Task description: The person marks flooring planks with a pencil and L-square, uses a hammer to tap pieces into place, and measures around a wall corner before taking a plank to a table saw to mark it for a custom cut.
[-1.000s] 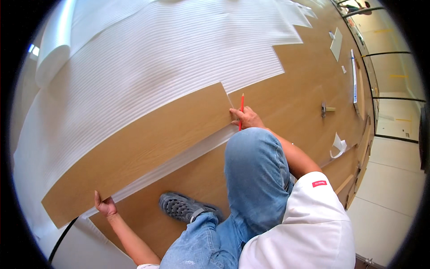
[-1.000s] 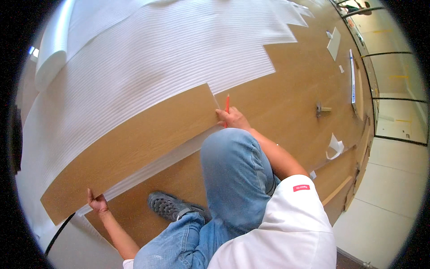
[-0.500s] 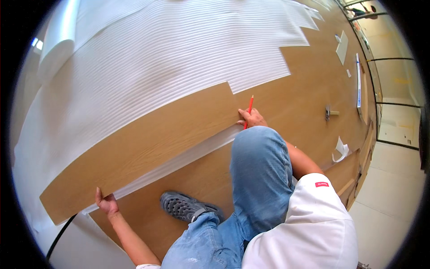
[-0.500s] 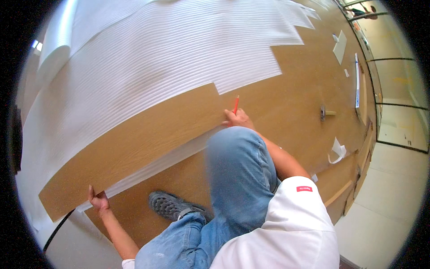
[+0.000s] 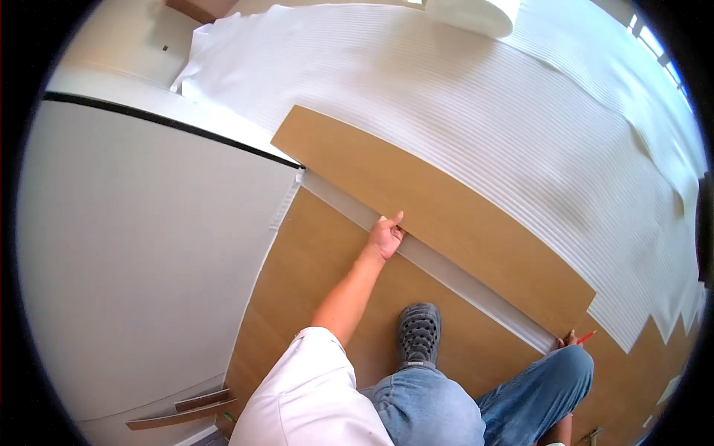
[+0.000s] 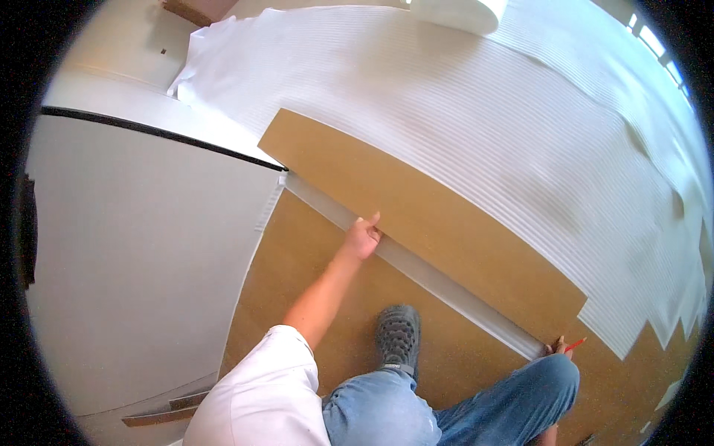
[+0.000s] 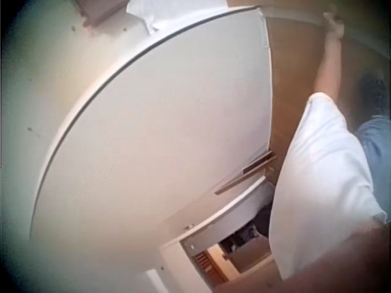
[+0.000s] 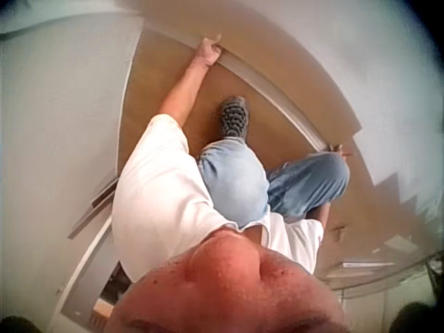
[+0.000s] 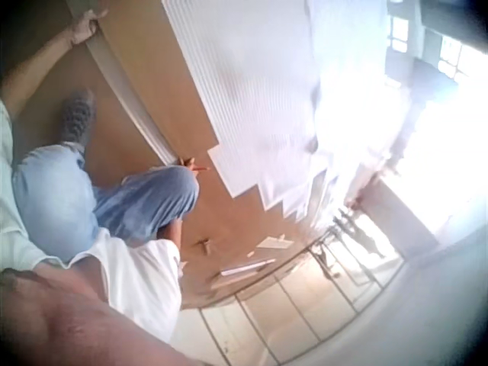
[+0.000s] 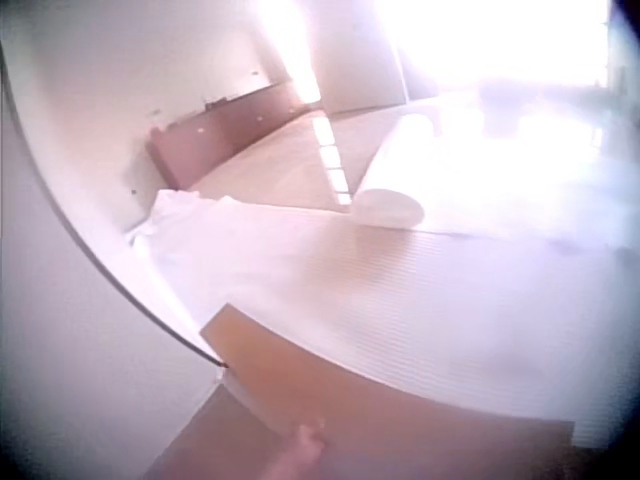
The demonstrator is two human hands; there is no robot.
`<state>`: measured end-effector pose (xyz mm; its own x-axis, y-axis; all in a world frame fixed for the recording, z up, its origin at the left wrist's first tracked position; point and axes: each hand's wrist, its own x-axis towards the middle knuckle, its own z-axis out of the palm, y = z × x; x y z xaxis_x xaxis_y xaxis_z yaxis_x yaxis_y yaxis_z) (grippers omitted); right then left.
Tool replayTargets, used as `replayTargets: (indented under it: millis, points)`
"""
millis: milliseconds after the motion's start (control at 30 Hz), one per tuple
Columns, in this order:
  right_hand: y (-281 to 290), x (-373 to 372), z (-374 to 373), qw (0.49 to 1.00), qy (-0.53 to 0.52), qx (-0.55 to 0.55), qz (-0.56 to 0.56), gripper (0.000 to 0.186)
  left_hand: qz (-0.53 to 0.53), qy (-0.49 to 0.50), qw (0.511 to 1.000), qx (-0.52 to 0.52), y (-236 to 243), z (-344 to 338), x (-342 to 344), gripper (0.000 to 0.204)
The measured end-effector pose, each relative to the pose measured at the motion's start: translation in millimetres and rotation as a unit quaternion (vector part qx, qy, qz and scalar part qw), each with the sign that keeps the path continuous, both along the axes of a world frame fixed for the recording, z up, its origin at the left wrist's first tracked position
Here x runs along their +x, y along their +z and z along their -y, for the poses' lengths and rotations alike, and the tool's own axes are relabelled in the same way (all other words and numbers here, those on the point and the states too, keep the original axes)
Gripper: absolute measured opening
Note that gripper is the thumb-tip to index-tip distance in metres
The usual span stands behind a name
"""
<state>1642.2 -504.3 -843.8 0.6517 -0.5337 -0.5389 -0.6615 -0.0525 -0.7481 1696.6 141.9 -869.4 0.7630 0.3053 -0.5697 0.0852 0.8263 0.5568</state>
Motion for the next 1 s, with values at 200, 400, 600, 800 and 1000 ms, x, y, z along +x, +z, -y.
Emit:
replayTargets:
  millis: [200,400,600,800,1000]
  points:
    - [19,2,11,0.993,0.076,-0.091,-0.008,0.033,-0.029,-0.154,0.986,0.05,21,9,1,0.019]
    - [16,4,17,0.989,0.102,-0.109,-0.02,0.039,-0.162,-0.43,0.869,0.184,86,1,15,0.034]
    - [12,0,14,0.983,0.126,-0.127,-0.032,0.046,-0.102,-0.377,0.65,0.652,77,4,35,0.028]
    - [0,-8,5,0.978,0.148,-0.135,-0.056,0.054,-0.029,-0.263,0.402,0.877,34,-18,33,0.056]
    - [-20,13,103,0.831,0.433,-0.294,-0.187,0.062,0.076,-0.257,0.452,0.851,-29,16,43,0.068]
